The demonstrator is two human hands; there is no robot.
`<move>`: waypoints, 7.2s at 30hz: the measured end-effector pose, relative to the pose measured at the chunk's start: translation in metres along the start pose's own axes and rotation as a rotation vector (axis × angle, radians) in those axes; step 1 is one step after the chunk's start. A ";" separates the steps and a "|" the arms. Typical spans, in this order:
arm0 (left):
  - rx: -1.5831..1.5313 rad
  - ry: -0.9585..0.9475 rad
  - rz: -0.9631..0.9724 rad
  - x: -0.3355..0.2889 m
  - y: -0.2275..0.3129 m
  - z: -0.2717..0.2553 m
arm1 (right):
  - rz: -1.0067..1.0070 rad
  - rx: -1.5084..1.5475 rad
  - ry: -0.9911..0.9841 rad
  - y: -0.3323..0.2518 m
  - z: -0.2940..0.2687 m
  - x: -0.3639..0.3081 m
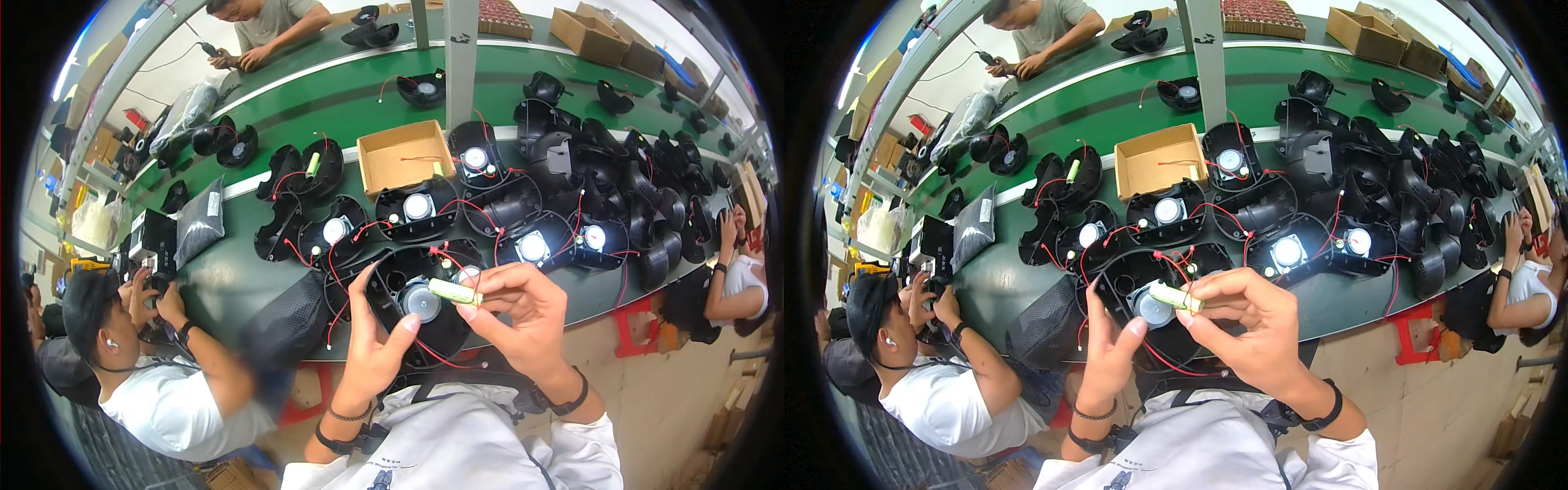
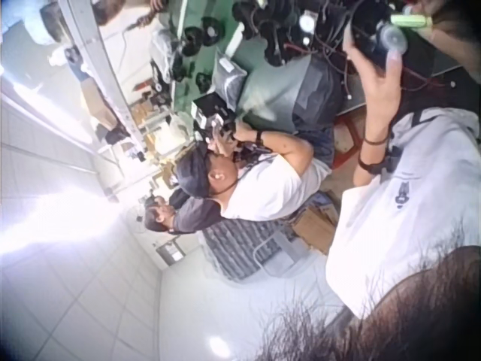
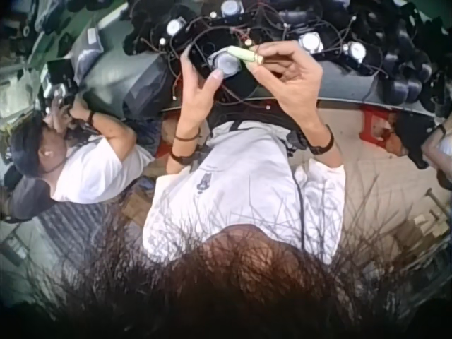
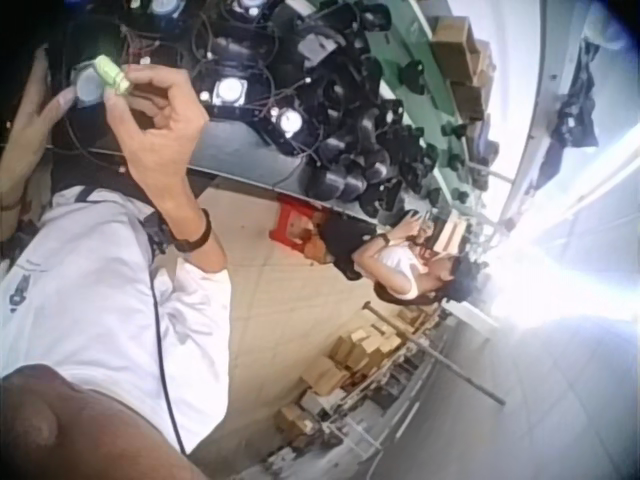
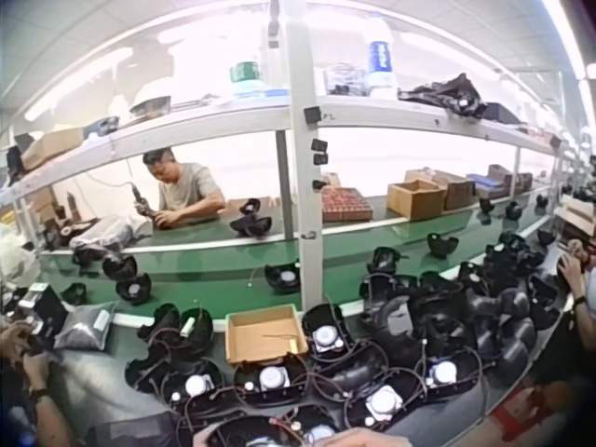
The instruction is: The worker is assembling components of an electronic device, specifically inserting a battery-like part into a plastic housing.
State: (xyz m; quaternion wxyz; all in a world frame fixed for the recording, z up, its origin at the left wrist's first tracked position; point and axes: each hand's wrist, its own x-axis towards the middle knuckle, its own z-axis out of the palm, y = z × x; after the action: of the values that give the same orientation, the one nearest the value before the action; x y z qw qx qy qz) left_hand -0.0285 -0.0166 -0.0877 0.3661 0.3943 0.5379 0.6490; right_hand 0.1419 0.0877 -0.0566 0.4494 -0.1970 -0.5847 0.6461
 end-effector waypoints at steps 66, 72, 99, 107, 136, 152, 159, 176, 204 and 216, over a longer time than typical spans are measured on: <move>0.217 0.129 -0.011 0.204 0.079 -0.017 | -0.444 -0.791 0.338 0.031 -0.047 -0.085; 0.239 0.094 -0.369 0.403 0.007 -0.085 | -0.432 -0.850 0.533 0.075 -0.090 -0.086; 1.183 0.621 -0.310 0.425 -0.029 -0.268 | -0.366 -0.946 0.584 0.140 -0.125 -0.091; 0.454 0.374 -0.416 0.414 -0.089 -0.304 | -0.387 -0.993 0.591 0.130 -0.120 -0.083; -0.226 0.299 -0.524 0.012 0.005 -0.088 | 0.027 -1.639 -0.285 0.183 0.028 0.281; -0.620 0.042 -0.423 0.012 -0.014 -0.011 | 0.093 -0.219 -0.061 -0.020 -0.038 0.088; -0.597 -0.037 -0.421 0.018 -0.013 0.009 | -0.024 -0.116 0.185 -0.019 -0.046 0.000; -0.340 0.015 -0.362 0.027 0.001 0.011 | 0.076 0.192 0.239 -0.013 -0.040 -0.013; 0.069 0.080 0.090 0.023 0.002 0.044 | -0.521 -0.809 0.163 0.010 -0.015 -0.023; 0.055 0.094 0.071 0.024 0.005 0.044 | -0.532 -0.892 0.165 0.013 -0.016 -0.024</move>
State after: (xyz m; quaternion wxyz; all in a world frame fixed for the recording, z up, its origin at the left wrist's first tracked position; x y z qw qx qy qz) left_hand 0.0007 0.0219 -0.0748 0.3062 0.3923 0.5577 0.6644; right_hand 0.1619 0.0783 -0.0790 0.5147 -0.2640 -0.7955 0.1803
